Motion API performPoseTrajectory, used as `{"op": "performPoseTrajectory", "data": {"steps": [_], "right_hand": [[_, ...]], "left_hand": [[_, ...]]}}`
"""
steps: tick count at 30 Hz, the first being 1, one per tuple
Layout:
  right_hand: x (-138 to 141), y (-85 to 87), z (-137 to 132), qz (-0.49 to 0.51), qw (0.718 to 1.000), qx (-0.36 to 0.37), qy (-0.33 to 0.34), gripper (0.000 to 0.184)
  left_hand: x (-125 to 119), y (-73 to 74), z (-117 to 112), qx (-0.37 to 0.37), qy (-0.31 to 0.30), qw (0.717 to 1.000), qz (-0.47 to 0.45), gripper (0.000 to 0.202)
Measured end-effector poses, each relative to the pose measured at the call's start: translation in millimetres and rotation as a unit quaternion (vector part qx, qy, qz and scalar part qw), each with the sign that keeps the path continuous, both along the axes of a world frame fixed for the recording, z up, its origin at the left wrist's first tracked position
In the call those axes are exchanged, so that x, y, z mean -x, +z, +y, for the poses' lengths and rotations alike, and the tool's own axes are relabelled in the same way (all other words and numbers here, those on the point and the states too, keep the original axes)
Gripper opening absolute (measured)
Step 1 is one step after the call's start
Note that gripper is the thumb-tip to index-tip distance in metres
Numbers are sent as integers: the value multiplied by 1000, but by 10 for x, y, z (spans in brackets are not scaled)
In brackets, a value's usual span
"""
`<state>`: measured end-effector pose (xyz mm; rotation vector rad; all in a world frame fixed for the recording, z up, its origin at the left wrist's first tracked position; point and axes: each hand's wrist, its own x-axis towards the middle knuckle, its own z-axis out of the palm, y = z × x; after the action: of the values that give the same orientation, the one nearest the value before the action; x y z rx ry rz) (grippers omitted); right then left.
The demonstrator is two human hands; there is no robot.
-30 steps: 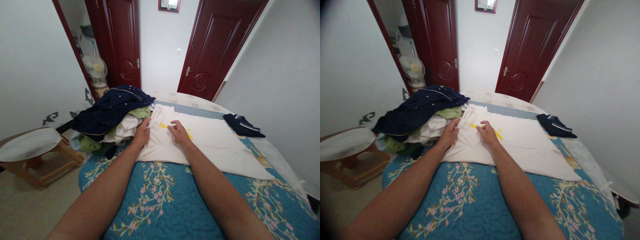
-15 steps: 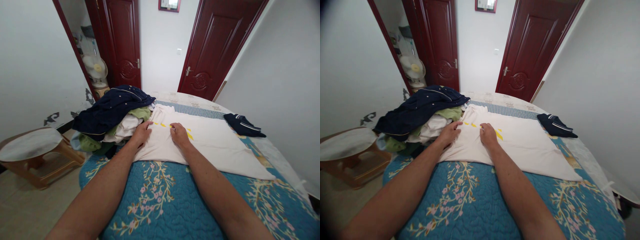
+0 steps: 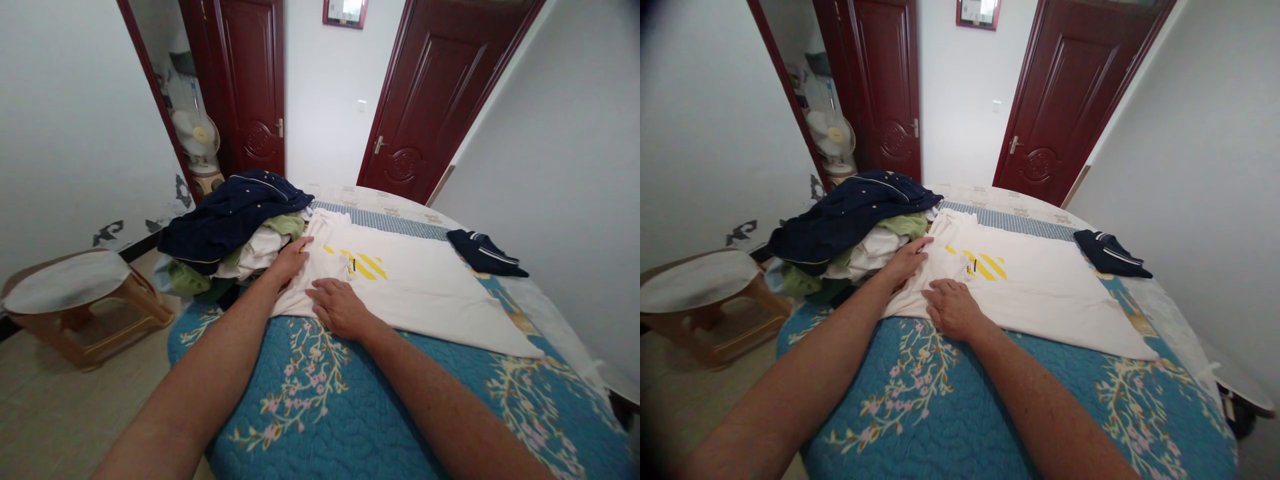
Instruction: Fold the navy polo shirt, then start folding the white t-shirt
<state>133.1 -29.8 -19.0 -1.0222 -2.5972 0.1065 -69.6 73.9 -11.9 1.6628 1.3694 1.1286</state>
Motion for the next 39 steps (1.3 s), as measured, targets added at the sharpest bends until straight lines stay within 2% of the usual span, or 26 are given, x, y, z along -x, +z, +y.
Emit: {"op": "performPoseTrajectory", "data": {"steps": [3,7,11,15,19,21,23,26,28,30,32,35,37,39], "right_hand": [[10,-40,-37,0,1000,10,-6,43],[-36,-41,9,14,999,22,-40,43],[-67,-56,28,-7,996,14,-89,47],[-61,-80,25,-23,996,9,-89,50],[-46,-114,66,7,997,-6,-80,48],[-41,-118,113,44,995,-22,-84,40],[-57,-98,166,75,991,-27,-112,30],[-156,-25,234,101,974,-15,-202,20],[-266,31,269,134,960,10,-245,19],[-378,71,301,198,943,67,-258,30],[-458,85,334,268,915,122,-275,37],[-496,51,375,331,876,159,-313,31],[-494,3,396,341,869,179,-310,30],[-494,-48,416,346,872,190,-290,42]], "left_hand": [[-15,-23,18,13,-10,999,-37,71],[-37,-62,90,18,-23,990,-137,78],[-74,-1,52,25,-58,977,-203,82],[-115,118,-82,51,-48,986,-154,77],[-137,206,-176,35,-77,991,-107,74],[-143,247,-216,0,-106,989,-99,70],[-147,296,-275,-15,-165,983,-77,64],[-151,368,-394,10,-270,963,-20,57],[-149,396,-461,25,-305,952,9,55],[-143,398,-497,36,-307,951,17,53],[-134,376,-499,60,-298,952,-11,51],[-122,318,-459,107,-292,947,-83,52],[-103,290,-420,109,-274,949,-107,51],[-56,292,-385,90,-234,964,-88,52]]}}
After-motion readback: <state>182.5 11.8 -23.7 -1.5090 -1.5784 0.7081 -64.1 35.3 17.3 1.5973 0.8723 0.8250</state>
